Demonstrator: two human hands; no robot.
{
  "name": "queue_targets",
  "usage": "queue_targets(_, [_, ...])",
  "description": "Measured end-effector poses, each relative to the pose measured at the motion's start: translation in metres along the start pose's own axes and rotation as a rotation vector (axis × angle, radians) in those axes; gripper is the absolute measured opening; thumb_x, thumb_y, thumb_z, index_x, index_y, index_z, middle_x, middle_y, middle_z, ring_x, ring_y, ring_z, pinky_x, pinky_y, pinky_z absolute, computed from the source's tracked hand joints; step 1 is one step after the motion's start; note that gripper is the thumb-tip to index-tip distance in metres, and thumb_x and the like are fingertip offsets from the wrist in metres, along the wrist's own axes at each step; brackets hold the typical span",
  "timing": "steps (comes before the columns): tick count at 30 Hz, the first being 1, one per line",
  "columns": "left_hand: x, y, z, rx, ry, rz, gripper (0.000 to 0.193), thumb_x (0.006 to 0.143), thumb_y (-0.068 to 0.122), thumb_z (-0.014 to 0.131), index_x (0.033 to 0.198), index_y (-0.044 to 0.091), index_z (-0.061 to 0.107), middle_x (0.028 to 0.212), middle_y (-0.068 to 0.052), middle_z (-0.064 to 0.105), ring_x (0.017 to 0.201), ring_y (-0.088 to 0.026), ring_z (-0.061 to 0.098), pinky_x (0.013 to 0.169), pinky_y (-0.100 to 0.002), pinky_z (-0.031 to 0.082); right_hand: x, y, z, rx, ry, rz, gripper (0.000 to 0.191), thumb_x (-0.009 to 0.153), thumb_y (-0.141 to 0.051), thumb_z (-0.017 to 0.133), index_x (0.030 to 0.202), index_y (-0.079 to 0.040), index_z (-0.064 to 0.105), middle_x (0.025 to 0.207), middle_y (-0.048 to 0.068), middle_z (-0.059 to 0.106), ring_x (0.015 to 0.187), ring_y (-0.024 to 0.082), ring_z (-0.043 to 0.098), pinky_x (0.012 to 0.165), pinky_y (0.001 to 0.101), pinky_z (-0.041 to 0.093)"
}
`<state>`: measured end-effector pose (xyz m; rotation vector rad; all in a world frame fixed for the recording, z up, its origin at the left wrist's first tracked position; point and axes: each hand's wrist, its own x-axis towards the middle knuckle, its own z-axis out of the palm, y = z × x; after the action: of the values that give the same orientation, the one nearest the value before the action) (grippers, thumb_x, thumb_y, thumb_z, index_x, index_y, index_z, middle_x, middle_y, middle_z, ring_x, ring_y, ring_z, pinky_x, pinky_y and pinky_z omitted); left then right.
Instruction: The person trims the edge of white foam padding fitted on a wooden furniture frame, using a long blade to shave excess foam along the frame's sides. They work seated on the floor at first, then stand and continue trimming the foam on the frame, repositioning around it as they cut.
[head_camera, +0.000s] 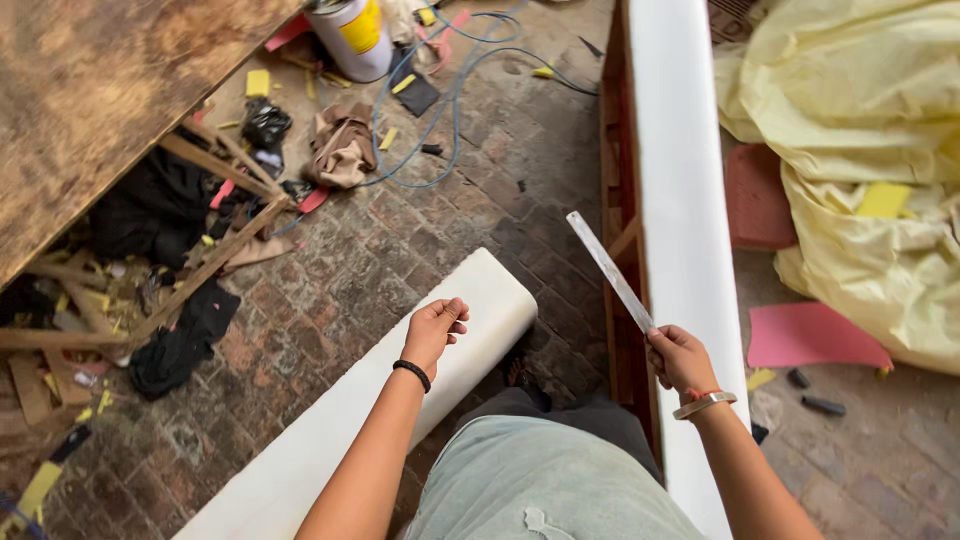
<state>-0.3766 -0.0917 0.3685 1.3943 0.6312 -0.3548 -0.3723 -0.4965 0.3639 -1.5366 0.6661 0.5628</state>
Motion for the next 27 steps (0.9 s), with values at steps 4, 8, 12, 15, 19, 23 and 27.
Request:
queue_targets(4, [0.016, 0.01, -0.035, -0.078, 0.128, 0.049, 0.038, 0.097, 0.039, 0.074, 0.076, 0.01, 0.061, 0.073, 0.0, 0.062, 0.067, -0.01, 0.058, 0.062, -0.026, 0.045, 0.055, -0.088, 0.075, -0.045, -0.128, -0.015, 0.019, 0.1, -0.023, 0.063, 0.088, -0.009, 0.06, 0.06, -0.003, 0.047, 0.046, 0.007, 0.035, 0.042, 0.0253, 0.026])
queue_targets(8, [0.015, 0.023, -0.067, -0.165, 0.235, 0.078, 0.038, 0.098, 0.037, 0.069, 0.072, 0.011, 0.058, 0.074, 0.0, 0.064, 0.069, -0.01, 0.062, 0.064, -0.026, 0.045, 0.112, -0.159, 0.156, -0.159, -0.305, 0.048, 0.019, 0.099, -0.023, 0.063, 0.087, -0.009, 0.059, 0.059, -0.003, 0.043, 0.045, 0.008, 0.033, 0.041, 0.0267, 0.024])
queue_targets(12, [0.024, 0.042, -0.079, -0.359, 0.413, 0.087, 0.031, 0.098, 0.035, 0.064, 0.078, 0.012, 0.06, 0.081, 0.002, 0.069, 0.073, -0.009, 0.064, 0.066, -0.026, 0.046, 0.183, -0.229, 0.23, -0.276, -0.521, 0.072, 0.019, 0.099, -0.023, 0.061, 0.086, -0.009, 0.06, 0.06, -0.004, 0.042, 0.045, 0.007, 0.031, 0.041, 0.0265, 0.022])
queue_targets(15, [0.062, 0.067, -0.068, -0.438, 0.569, 0.116, 0.02, 0.095, 0.031, 0.066, 0.088, 0.012, 0.067, 0.083, 0.003, 0.069, 0.074, -0.007, 0.063, 0.066, -0.026, 0.045, 0.248, -0.283, 0.285, -0.441, -0.624, 0.077, 0.022, 0.1, -0.024, 0.061, 0.085, -0.009, 0.057, 0.06, -0.004, 0.043, 0.045, 0.007, 0.032, 0.041, 0.027, 0.022])
queue_targets(19, [0.127, 0.125, -0.036, -0.514, 0.79, 0.162, 0.019, 0.096, 0.027, 0.072, 0.092, 0.009, 0.068, 0.08, 0.001, 0.067, 0.072, -0.007, 0.061, 0.063, -0.024, 0.043, 0.324, -0.358, 0.336, -0.644, -0.757, 0.117, 0.02, 0.1, -0.023, 0.062, 0.086, -0.01, 0.055, 0.058, -0.005, 0.039, 0.045, 0.007, 0.03, 0.041, 0.0275, 0.02])
queue_targets(23, [0.157, 0.182, -0.026, -0.532, 0.93, 0.237, 0.023, 0.098, 0.03, 0.071, 0.092, 0.008, 0.066, 0.08, 0.001, 0.067, 0.069, -0.008, 0.06, 0.062, -0.024, 0.046, 0.375, -0.434, 0.389, -0.753, -0.897, 0.069, 0.019, 0.1, -0.024, 0.06, 0.086, -0.011, 0.056, 0.058, -0.006, 0.037, 0.044, 0.007, 0.029, 0.041, 0.0277, 0.021])
queue_targets(27, [0.135, 0.199, -0.057, -0.684, 1.15, 0.137, 0.027, 0.1, 0.038, 0.057, 0.092, 0.013, 0.064, 0.079, 0.002, 0.068, 0.067, -0.008, 0.063, 0.058, -0.025, 0.046, 0.389, -0.479, 0.462, -0.782, -0.947, 0.029, 0.021, 0.1, -0.026, 0.058, 0.084, -0.015, 0.052, 0.057, -0.008, 0.034, 0.043, 0.006, 0.024, 0.04, 0.0273, 0.017])
